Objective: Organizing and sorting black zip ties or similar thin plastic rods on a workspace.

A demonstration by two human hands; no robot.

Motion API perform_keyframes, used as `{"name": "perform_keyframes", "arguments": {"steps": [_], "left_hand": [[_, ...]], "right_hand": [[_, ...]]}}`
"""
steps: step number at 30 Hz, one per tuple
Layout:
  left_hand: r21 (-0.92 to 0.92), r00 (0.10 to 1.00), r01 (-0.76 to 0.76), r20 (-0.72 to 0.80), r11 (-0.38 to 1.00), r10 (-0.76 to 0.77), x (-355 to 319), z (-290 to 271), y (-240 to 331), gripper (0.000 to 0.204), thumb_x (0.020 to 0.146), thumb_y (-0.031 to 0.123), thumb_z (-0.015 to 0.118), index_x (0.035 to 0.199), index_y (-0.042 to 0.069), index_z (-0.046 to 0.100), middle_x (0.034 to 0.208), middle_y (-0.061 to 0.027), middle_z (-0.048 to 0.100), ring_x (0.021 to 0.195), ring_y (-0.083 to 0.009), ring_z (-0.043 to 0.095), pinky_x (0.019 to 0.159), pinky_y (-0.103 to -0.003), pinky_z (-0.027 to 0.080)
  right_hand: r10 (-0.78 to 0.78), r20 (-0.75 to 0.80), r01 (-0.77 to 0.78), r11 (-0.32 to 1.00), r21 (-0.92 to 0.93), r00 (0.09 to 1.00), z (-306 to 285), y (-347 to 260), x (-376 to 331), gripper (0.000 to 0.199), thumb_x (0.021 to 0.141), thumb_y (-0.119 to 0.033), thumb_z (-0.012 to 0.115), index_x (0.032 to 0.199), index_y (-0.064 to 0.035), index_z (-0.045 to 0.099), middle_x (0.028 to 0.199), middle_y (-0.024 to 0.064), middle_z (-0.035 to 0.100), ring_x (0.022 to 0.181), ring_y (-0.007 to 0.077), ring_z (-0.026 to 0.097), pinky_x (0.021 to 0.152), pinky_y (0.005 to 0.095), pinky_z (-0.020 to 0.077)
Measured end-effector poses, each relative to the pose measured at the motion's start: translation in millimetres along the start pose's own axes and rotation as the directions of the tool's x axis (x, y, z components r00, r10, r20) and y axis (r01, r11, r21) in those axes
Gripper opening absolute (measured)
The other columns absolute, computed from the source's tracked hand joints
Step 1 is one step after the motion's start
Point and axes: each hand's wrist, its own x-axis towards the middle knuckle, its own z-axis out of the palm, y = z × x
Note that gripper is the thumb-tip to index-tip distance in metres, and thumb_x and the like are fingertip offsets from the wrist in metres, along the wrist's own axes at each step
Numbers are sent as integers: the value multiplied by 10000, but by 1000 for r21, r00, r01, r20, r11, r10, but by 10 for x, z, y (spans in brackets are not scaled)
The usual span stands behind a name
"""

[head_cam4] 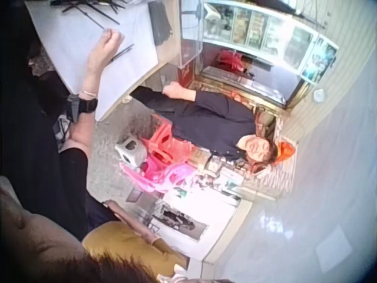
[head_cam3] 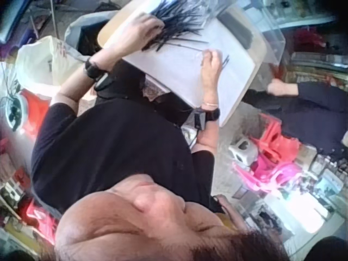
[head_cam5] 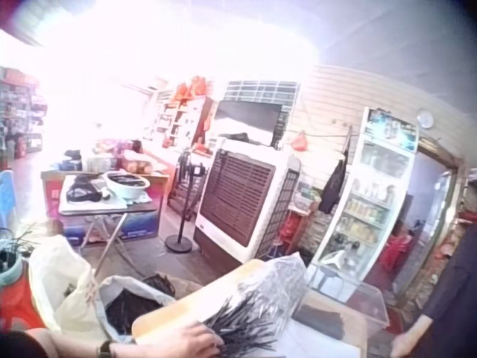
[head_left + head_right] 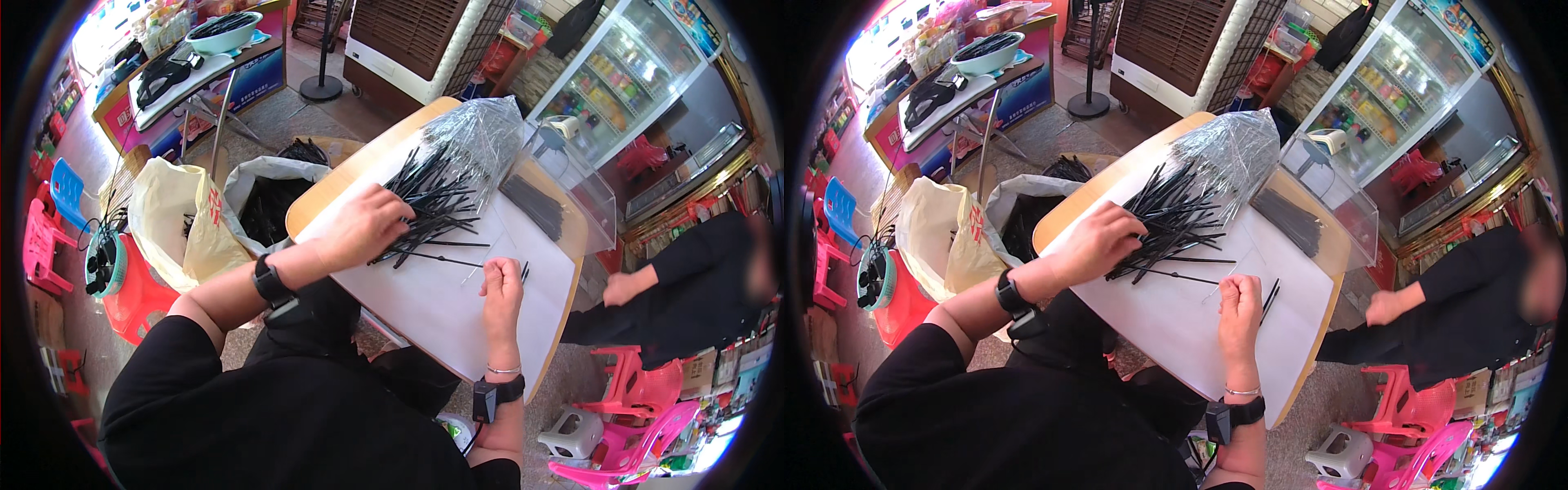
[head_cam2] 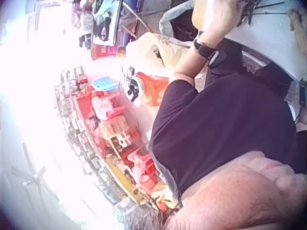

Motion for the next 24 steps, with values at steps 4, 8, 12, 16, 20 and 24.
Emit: {"name": "perform_keyframes", "arguments": {"steps": [4, 8, 12, 16, 20, 24], "left_hand": [[-5, 994, 88, 65, 996, -88, -173, -52, -206, 168, 770, 114, 681, 931, 88, 646, 915, -72, 609, 931, -283, 541, 831, -380, 461], [0, 994, 108, 23, 994, -108, -262, -15, -178, 185, 747, 104, 695, 925, 88, 648, 937, -60, 604, 941, -275, 534, 840, -375, 457], [6, 994, 109, 9, 994, -109, -332, 14, -241, 214, 731, 88, 704, 937, 91, 646, 958, -56, 601, 943, -272, 532, 841, -375, 457], [-1, 991, 118, 59, 993, -117, -336, 7, -231, 260, 735, 71, 702, 985, 84, 632, 1009, -71, 592, 994, -283, 536, 861, -386, 458], [75, 990, 137, 4, 988, -138, -231, -9, -160, 336, 755, 82, 686, 1080, 74, 600, 1136, -94, 550, 1074, -302, 502, 930, -411, 422], [98, 988, 151, 20, 984, -154, -179, 46, -172, 376, 774, 100, 673, 1136, 58, 578, 1193, -104, 519, 1123, -310, 476, 965, -420, 398]], "right_hand": [[199, 121, -230, 905, 358, 972, 61, -11, 89, 183, 965, -207, 532, 914, -33, 555, 781, 39, 572, 584, 94, 519, 537, 244, 459], [213, 173, -273, 668, 692, 962, 195, -10, 119, 220, 966, -256, 536, 921, -42, 554, 815, 70, 606, 625, 117, 567, 562, 287, 517], [189, 97, -197, 636, 746, 977, 246, -96, 168, 237, 968, -293, 529, 937, -58, 535, 842, 80, 610, 648, 125, 576, 567, 307, 531], [154, 113, -186, 636, 749, 982, 228, -131, 168, 239, 974, -306, 513, 931, -71, 521, 851, 83, 607, 635, 126, 575, 559, 317, 533], [75, 59, -94, 641, 761, 995, 159, -245, 102, 255, 976, -334, 499, 932, -83, 512, 848, 91, 609, 609, 122, 569, 543, 325, 532], [86, 5, -57, 611, 789, 996, 73, -393, 70, 263, 993, -328, 463, 946, -72, 499, 824, 116, 615, 565, 134, 576, 518, 326, 536]]}}
